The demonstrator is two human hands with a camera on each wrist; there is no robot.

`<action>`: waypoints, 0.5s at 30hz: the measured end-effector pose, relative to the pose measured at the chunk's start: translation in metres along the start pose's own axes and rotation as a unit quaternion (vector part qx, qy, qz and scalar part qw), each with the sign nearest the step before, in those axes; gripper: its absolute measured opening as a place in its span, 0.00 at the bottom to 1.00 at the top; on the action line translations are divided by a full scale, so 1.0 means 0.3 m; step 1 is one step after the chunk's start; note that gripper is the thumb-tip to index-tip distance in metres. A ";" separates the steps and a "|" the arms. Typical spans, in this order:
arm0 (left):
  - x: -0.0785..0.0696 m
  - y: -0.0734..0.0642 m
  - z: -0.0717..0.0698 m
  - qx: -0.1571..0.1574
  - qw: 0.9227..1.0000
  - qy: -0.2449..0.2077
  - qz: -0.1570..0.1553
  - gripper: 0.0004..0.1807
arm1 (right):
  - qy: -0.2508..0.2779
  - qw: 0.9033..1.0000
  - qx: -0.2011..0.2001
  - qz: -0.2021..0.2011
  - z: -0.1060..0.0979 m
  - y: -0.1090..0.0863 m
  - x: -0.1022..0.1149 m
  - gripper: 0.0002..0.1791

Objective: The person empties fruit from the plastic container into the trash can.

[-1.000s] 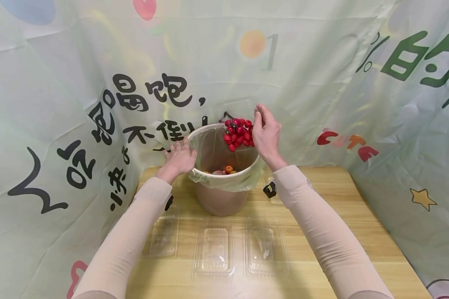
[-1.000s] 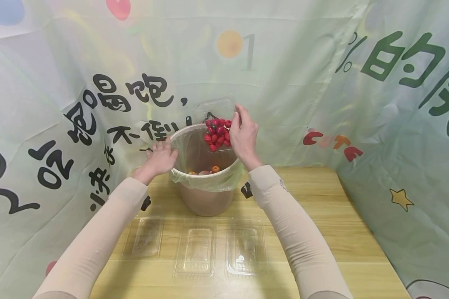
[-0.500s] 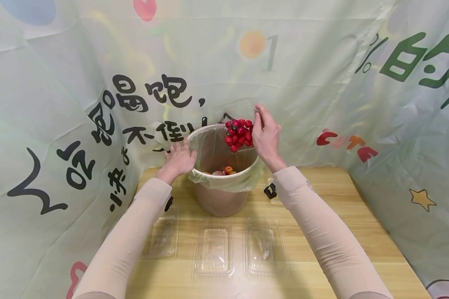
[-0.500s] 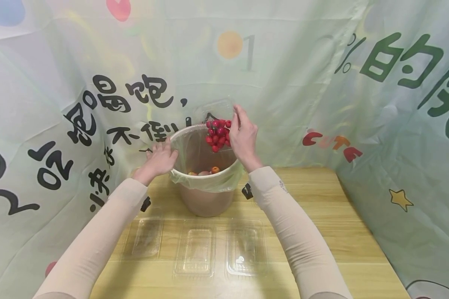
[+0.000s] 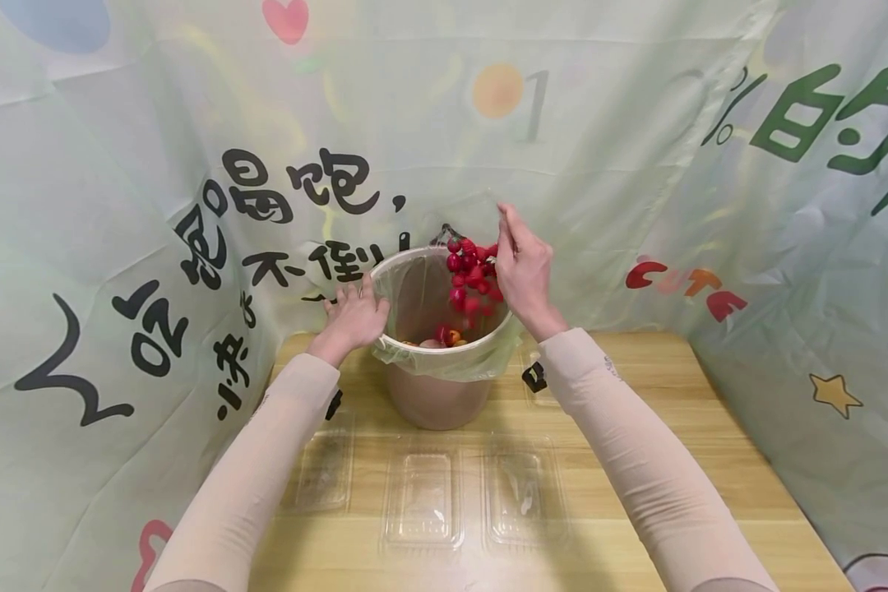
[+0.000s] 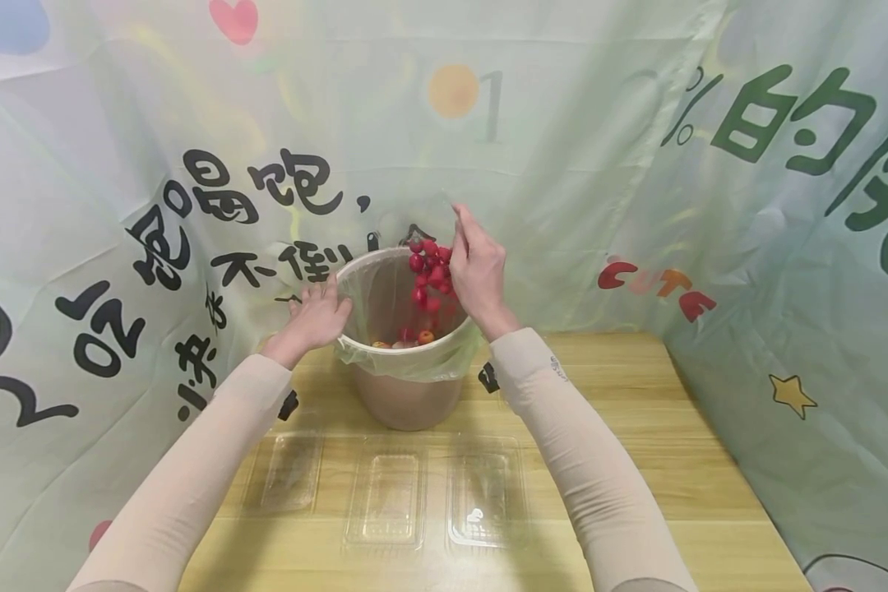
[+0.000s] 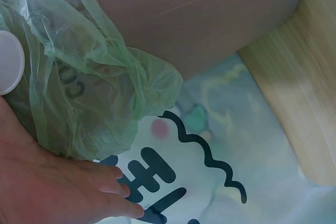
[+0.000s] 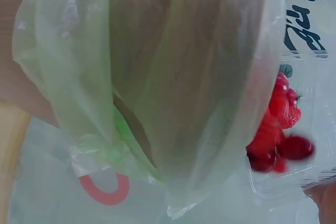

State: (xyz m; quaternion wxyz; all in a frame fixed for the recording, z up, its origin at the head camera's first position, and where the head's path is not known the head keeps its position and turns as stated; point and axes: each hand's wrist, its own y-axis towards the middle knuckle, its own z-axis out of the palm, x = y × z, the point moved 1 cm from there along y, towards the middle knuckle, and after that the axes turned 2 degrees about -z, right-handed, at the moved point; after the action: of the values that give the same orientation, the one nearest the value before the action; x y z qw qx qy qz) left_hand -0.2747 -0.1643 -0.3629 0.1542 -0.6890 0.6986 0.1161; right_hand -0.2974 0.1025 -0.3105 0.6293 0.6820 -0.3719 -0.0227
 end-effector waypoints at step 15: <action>0.004 -0.002 0.001 0.001 1.000 -0.007 0.004 0.42 | -0.008 1.000 -0.007 -0.021 -0.005 0.016 0.017 0.16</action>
State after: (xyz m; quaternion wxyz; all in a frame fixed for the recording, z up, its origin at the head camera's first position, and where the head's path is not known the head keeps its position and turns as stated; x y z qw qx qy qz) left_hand -0.2742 -0.1652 -0.3635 0.1589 -0.6851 0.7006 0.1210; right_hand -0.2953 0.1014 -0.3039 0.6303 0.6851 -0.3625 -0.0440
